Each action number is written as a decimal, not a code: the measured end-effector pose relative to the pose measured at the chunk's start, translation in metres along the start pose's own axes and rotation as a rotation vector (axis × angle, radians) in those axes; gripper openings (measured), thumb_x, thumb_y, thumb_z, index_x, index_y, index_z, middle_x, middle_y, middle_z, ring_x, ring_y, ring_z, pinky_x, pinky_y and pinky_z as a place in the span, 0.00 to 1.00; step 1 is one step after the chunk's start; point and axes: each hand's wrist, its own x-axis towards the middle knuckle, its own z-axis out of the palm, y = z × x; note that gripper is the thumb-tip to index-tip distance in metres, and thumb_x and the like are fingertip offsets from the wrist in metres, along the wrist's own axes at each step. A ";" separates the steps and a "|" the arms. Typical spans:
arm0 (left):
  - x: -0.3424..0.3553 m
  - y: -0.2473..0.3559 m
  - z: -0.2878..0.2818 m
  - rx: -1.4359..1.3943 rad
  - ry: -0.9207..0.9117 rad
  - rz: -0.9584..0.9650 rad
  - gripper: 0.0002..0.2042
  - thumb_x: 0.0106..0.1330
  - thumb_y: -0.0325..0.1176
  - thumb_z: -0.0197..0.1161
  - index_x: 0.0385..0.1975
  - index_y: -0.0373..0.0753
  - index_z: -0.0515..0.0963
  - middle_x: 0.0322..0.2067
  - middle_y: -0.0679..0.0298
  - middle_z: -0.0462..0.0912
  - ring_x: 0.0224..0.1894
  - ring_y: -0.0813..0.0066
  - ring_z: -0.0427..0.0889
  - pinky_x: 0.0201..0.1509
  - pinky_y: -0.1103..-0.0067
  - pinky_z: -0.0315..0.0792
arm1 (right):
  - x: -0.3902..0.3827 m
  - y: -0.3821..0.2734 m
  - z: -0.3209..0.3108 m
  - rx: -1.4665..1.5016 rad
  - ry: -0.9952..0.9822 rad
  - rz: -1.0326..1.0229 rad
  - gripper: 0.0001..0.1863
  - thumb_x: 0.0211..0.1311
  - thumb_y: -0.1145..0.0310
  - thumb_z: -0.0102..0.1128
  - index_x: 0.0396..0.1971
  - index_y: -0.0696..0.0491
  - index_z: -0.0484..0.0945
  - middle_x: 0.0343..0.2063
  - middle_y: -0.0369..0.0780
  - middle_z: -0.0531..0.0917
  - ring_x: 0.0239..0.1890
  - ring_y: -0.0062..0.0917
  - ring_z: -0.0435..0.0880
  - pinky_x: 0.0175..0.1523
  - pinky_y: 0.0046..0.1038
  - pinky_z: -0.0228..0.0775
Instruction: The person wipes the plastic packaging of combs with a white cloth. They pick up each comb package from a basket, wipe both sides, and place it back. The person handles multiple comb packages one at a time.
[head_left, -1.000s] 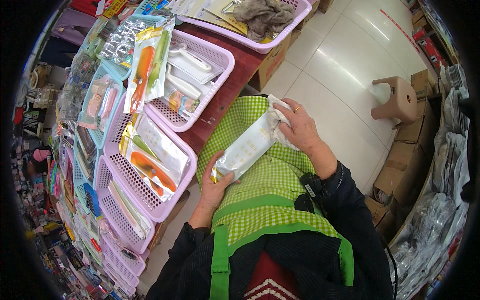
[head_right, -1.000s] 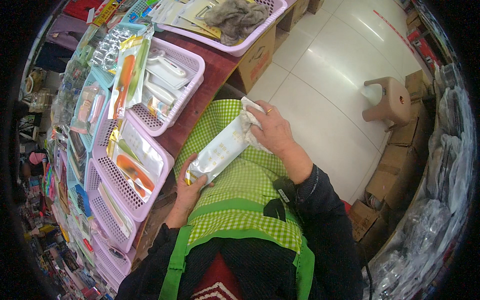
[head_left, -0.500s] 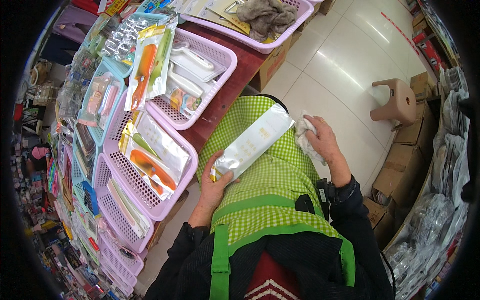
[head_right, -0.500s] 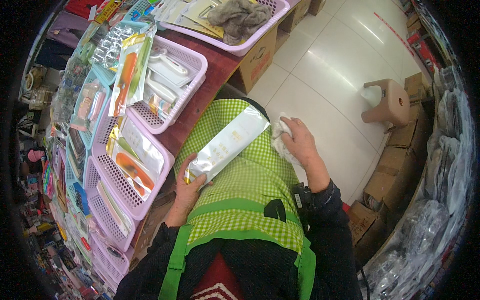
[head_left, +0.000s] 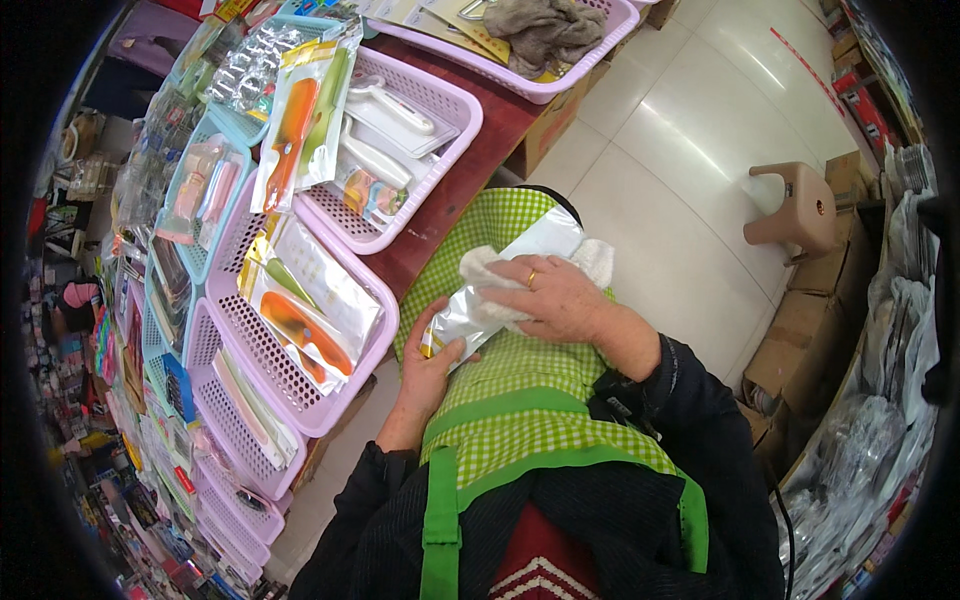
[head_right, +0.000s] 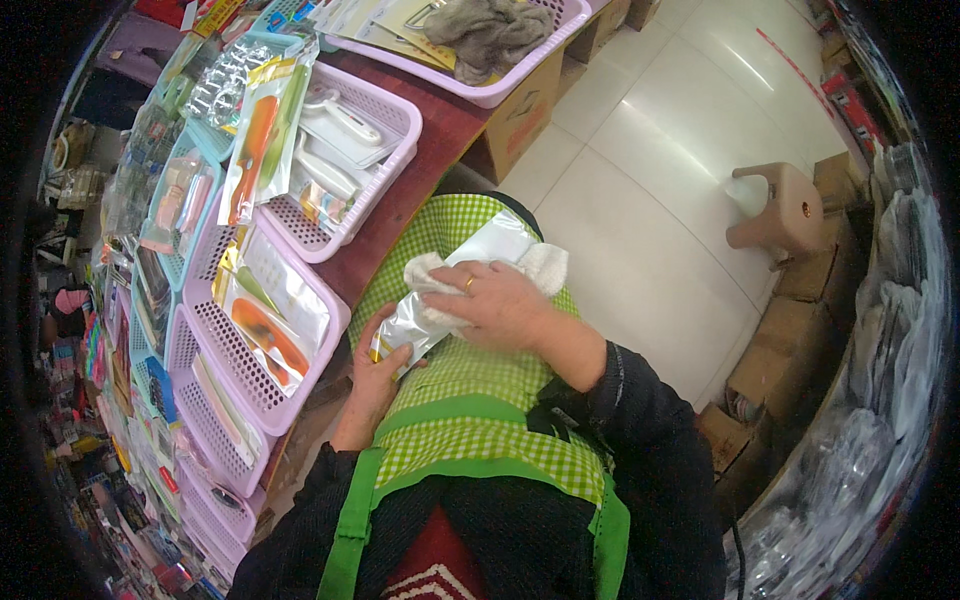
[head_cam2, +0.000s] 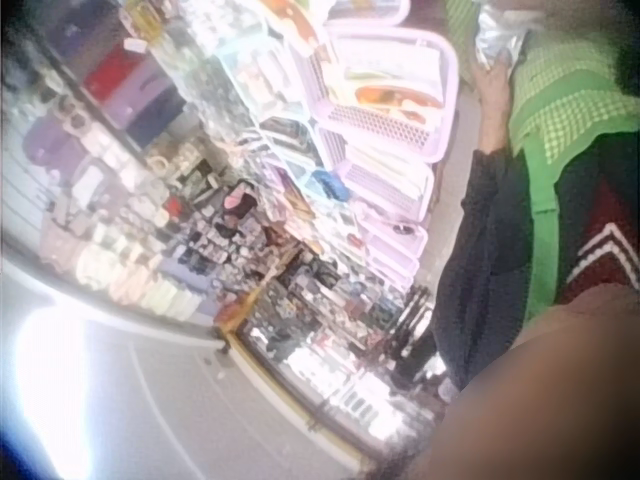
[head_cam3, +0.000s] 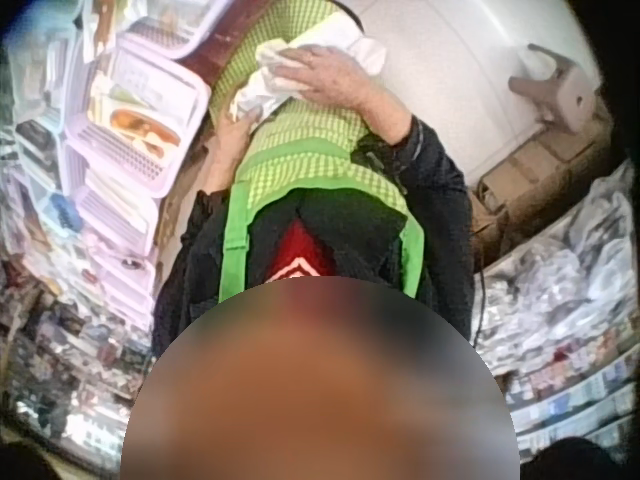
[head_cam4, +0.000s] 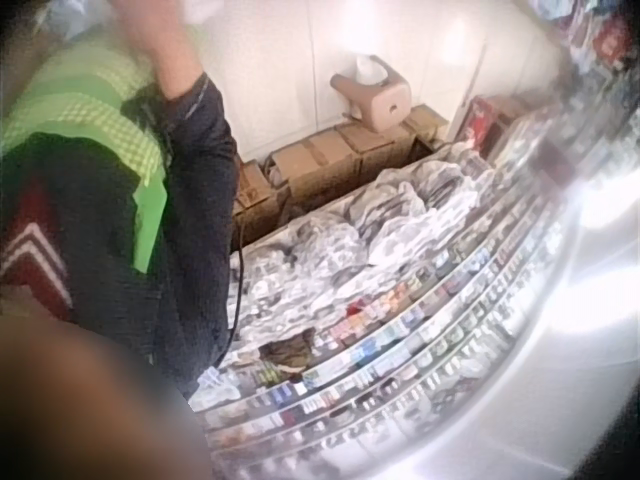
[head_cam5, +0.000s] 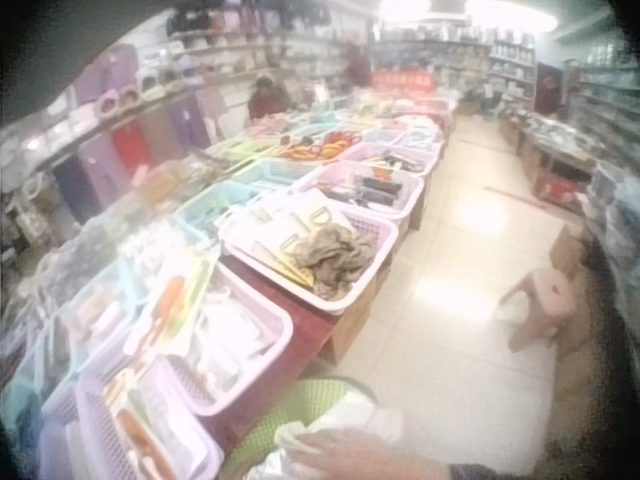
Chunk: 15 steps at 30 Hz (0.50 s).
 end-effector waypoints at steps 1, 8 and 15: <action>0.000 -0.001 -0.001 -0.009 0.005 -0.008 0.31 0.62 0.18 0.60 0.66 0.39 0.62 0.54 0.59 0.74 0.50 0.67 0.79 0.44 0.72 0.84 | -0.001 0.002 0.001 -0.028 -0.003 0.011 0.33 0.47 0.64 0.68 0.59 0.41 0.73 0.61 0.39 0.71 0.55 0.36 0.76 0.55 0.38 0.73; 0.002 -0.004 -0.005 -0.027 -0.046 -0.005 0.31 0.62 0.20 0.61 0.67 0.41 0.62 0.54 0.58 0.74 0.50 0.67 0.79 0.45 0.71 0.83 | -0.024 0.030 -0.004 -0.121 0.149 0.374 0.32 0.51 0.65 0.64 0.60 0.40 0.72 0.60 0.38 0.72 0.54 0.37 0.76 0.52 0.36 0.77; 0.001 0.000 -0.002 -0.073 -0.069 0.006 0.32 0.62 0.21 0.61 0.68 0.40 0.60 0.56 0.57 0.74 0.51 0.66 0.79 0.44 0.71 0.83 | -0.032 0.058 -0.003 -0.109 0.289 0.472 0.33 0.51 0.67 0.63 0.62 0.43 0.71 0.59 0.45 0.71 0.55 0.41 0.75 0.54 0.38 0.75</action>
